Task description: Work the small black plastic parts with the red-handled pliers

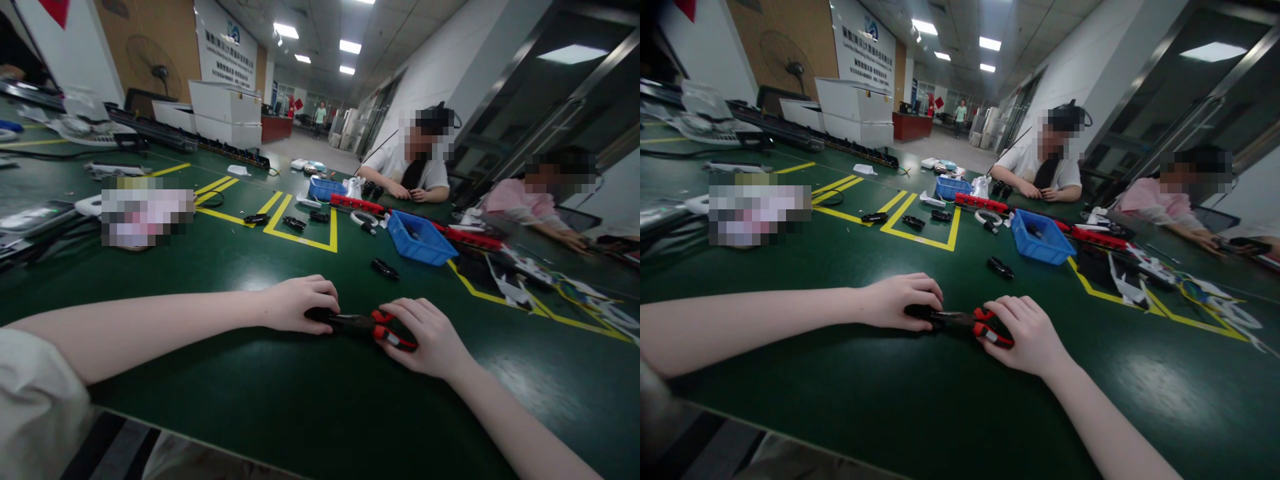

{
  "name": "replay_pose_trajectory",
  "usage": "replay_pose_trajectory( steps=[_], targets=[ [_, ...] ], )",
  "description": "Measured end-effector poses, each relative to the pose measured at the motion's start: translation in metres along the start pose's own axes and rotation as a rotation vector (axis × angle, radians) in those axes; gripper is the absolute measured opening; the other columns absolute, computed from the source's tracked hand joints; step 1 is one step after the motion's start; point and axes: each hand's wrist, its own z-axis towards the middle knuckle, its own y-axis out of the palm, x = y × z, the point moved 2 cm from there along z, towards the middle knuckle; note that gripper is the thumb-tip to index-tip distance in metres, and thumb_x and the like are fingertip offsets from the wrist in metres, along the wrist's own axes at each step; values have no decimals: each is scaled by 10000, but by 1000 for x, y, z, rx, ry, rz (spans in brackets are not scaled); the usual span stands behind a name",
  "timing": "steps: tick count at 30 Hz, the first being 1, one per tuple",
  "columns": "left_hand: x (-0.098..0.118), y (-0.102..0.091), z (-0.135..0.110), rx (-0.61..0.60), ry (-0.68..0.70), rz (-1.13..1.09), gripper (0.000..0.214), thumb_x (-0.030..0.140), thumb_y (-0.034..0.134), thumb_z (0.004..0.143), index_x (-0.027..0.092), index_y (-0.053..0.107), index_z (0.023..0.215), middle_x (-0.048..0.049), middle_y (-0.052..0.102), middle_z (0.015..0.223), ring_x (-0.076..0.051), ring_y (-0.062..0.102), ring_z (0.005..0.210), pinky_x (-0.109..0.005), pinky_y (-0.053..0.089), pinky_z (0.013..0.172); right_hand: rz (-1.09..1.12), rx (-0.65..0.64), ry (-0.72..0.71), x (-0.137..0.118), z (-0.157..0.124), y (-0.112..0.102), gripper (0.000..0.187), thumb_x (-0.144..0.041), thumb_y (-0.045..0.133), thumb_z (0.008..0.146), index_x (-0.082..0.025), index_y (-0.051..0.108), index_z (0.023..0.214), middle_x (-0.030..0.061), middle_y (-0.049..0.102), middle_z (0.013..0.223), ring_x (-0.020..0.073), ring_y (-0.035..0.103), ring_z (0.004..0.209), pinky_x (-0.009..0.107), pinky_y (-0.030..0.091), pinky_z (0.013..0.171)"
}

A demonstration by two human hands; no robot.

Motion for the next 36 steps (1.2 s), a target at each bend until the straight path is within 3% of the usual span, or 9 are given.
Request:
replay_pose_trajectory(
  steps=[8, 13, 26, 36],
  targets=[
    [-1, 2, -2, -18, -20, -66, 222, 282, 615, 925, 181, 628, 1123, -109, 596, 1280, -212, 599, 1159, -317, 503, 966, -33, 42, 35, 1, -3, 0, 390, -314, 670, 796, -172, 599, 1153, 111, 698, 1006, 233, 659, 864, 373, 484, 723],
    [0, -1, -1, -46, -62, -98, 296, 286, 623, 923, 195, 579, 1201, -105, 609, 1254, -215, 612, 1129, -333, 512, 942, -47, 35, 35, 1, -1, -1, 406, -314, 670, 792, -180, 598, 1169, 111, 705, 1022, 239, 666, 882, 383, 493, 739],
    [0, -1, 0, -69, -105, -143, 252, 336, 601, 944, 188, 590, 1148, -93, 617, 1220, -205, 604, 1101, -306, 488, 917, 48, 56, 71, 3, -1, 1, 408, -316, 682, 782, -203, 575, 1158, 92, 718, 1027, 238, 680, 903, 405, 491, 792],
    [0, -2, 0, -85, -98, -133, 259, 341, 621, 929, 185, 589, 1133, -98, 615, 1209, -211, 591, 1094, -326, 488, 922, 153, -9, 143, 4, -2, 4, 387, -317, 686, 776, -217, 607, 1142, 86, 718, 1034, 238, 671, 918, 399, 518, 795]
  ],
)
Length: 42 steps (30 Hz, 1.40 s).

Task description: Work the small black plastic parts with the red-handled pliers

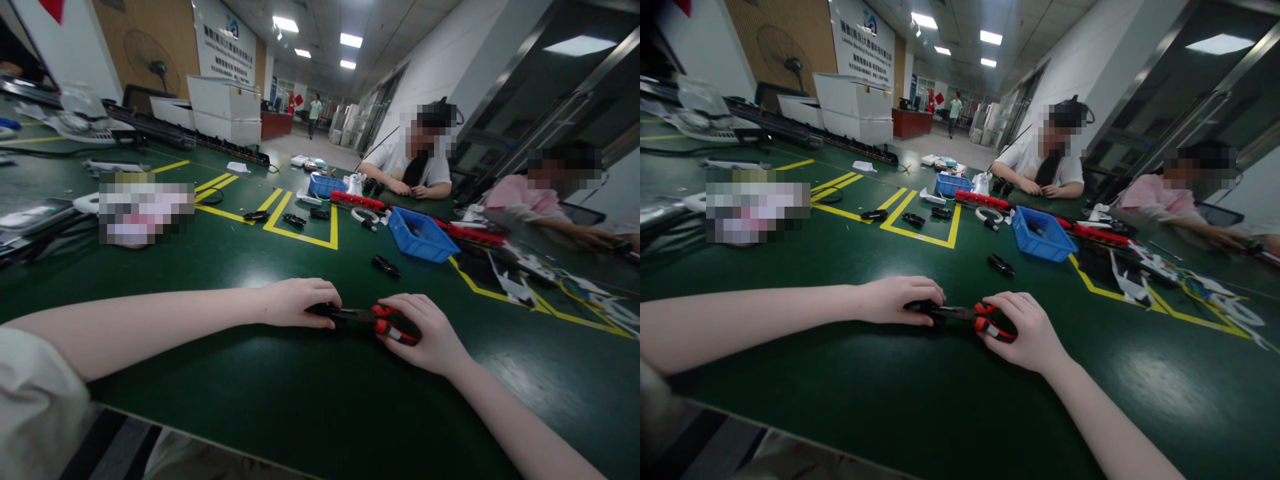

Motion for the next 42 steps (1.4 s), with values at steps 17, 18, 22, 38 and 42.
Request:
replay_pose_trajectory(
  steps=[17, 18, 22, 38, 42],
  targets=[
    [2, 0, 0, -12, 40, 40, 297, 318, 615, 934, 209, 602, 1211, -98, 595, 1249, -215, 578, 1125, -312, 496, 911, -147, 128, -117, 1, -2, -6, 543, -317, 699, 749, -218, 588, 1271, 95, 719, 1038, 256, 681, 900, 423, 502, 791],
    [2, 0, 0, -9, 43, 43, 301, 314, 617, 933, 213, 605, 1216, -98, 594, 1250, -216, 578, 1127, -311, 498, 905, -168, 145, -128, 2, -3, -7, 557, -317, 701, 747, -214, 584, 1282, 98, 718, 1038, 257, 679, 895, 427, 498, 794],
    [3, -1, -1, -13, 49, 49, 290, 302, 614, 936, 225, 612, 1216, -94, 592, 1253, -219, 580, 1128, -309, 503, 887, -259, 158, -182, 5, -6, -10, 598, -316, 705, 744, -217, 560, 1317, 98, 718, 1041, 257, 674, 880, 441, 483, 826],
    [2, -2, 0, -2, 59, 50, 244, 302, 642, 919, 177, 596, 1124, -93, 609, 1219, -212, 569, 1125, -307, 495, 877, -377, 147, -219, 3, -5, -10, 538, -335, 697, 766, -195, 563, 1268, 106, 710, 1029, 266, 668, 896, 464, 422, 896],
    [1, -1, 1, -6, 64, 46, 248, 314, 651, 913, 172, 593, 1108, -89, 614, 1193, -212, 561, 1118, -304, 488, 872, -356, 128, -228, 1, -4, -9, 493, -314, 694, 770, -185, 579, 1231, 105, 713, 1016, 258, 667, 887, 450, 417, 883]
  ],
)
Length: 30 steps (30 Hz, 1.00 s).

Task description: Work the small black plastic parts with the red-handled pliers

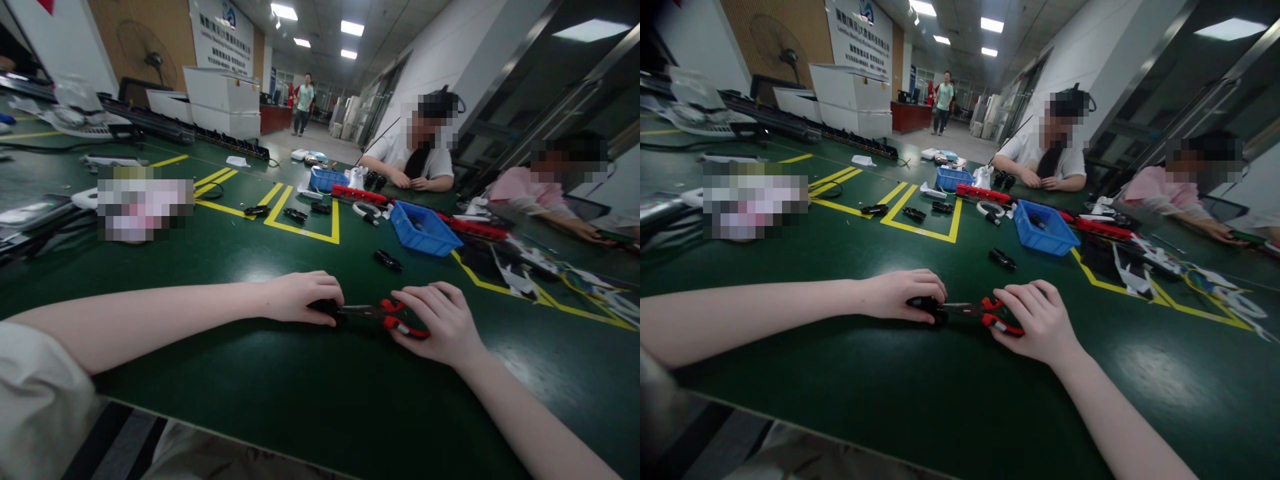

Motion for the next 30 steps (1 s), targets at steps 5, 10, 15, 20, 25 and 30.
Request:
replay_pose_trajectory(
  steps=[5, 10, 15, 20, 25, 30],
  targets=[
    [1, -1, 1, -31, -39, -11, 223, 320, 636, 923, 187, 583, 1094, -77, 612, 1162, -201, 562, 1081, -292, 476, 850, 35, -5, 32, -1, 1, 0, 389, -302, 675, 786, -166, 593, 1142, 101, 714, 967, 234, 669, 840, 418, 419, 831],
    [4, -3, 1, -55, -113, -34, 245, 351, 660, 905, 186, 569, 1063, -45, 612, 1048, -168, 582, 927, -260, 451, 761, 51, -5, 41, -1, 1, 2, 385, -302, 683, 782, -163, 587, 1128, 103, 712, 968, 229, 670, 836, 409, 420, 819],
    [4, -4, 2, -61, -151, -44, 299, 380, 717, 853, 186, 564, 1022, -35, 601, 1021, -167, 570, 898, -248, 432, 719, 27, 0, 28, -1, 4, 0, 414, -312, 692, 779, -165, 581, 1150, 106, 717, 990, 237, 672, 854, 425, 427, 848],
    [4, -4, 2, -58, -148, -42, 335, 400, 739, 828, 180, 562, 1008, -39, 589, 1025, -162, 560, 881, -241, 428, 696, 8, 3, -4, -2, 5, -1, 424, -321, 679, 796, -164, 575, 1174, 109, 718, 999, 241, 677, 877, 432, 434, 864],
    [4, -4, 2, -44, -101, 5, 344, 426, 722, 833, 174, 568, 1008, -51, 599, 1035, -177, 567, 899, -268, 442, 743, 9, -5, 2, -2, 4, 1, 433, -331, 687, 791, -162, 578, 1174, 112, 717, 1001, 240, 671, 863, 429, 441, 854],
    [4, -4, 1, -24, -82, 57, 341, 424, 721, 829, 176, 585, 1021, -64, 620, 1091, -206, 590, 977, -327, 445, 874, 13, 1, 20, 0, 1, 2, 442, -326, 702, 780, -152, 590, 1171, 120, 713, 1011, 239, 662, 861, 422, 440, 852]
  ],
)
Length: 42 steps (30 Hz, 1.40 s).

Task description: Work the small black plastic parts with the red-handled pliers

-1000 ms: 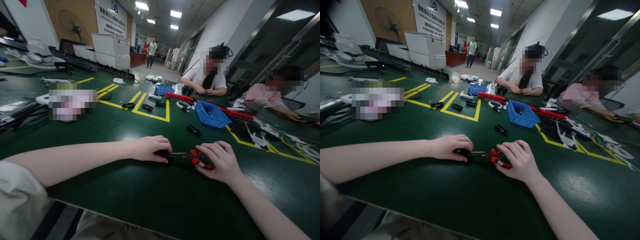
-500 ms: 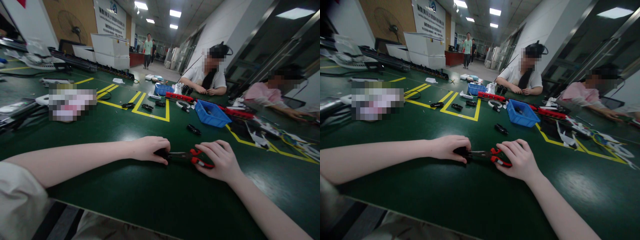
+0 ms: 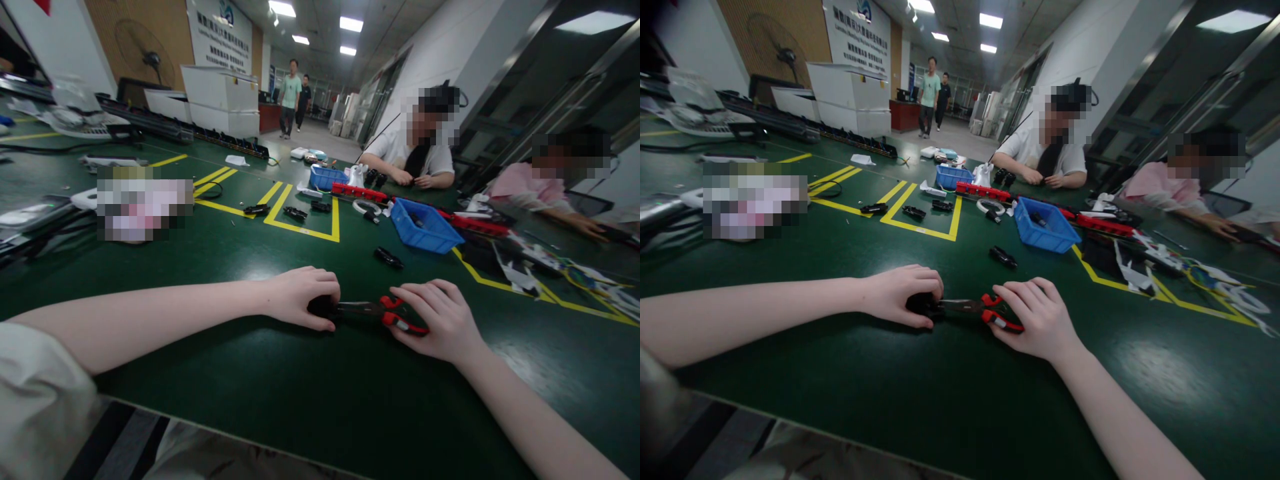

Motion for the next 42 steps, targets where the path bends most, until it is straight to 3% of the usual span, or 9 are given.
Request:
replay_pose_trajectory(
  steps=[16, 27, 42],
  targets=[
    [-2, 1, 1, 37, 37, -84, 264, 284, 716, 849, 176, 658, 1084, -77, 628, 1108, -190, 615, 978, -295, 482, 845, -44, 29, 40, 2, -1, -3, 511, -338, 710, 781, -166, 563, 1239, 133, 705, 1056, 259, 670, 901, 430, 427, 858],
    [-3, -2, 0, 19, -60, -237, 273, 295, 723, 841, 149, 658, 1063, -81, 623, 1097, -175, 615, 970, -299, 516, 828, -3, 17, 35, 0, -1, -1, 550, -328, 697, 779, -189, 563, 1294, 106, 714, 1020, 249, 669, 855, 433, 428, 844],
    [-5, -3, 0, 62, -38, -263, 270, 296, 713, 848, 128, 646, 1048, -81, 617, 1065, -155, 617, 924, -274, 514, 804, 57, -5, 39, -5, 0, 3, 411, -317, 679, 791, -176, 597, 1168, 103, 725, 981, 235, 676, 841, 415, 447, 807]
  ],
)
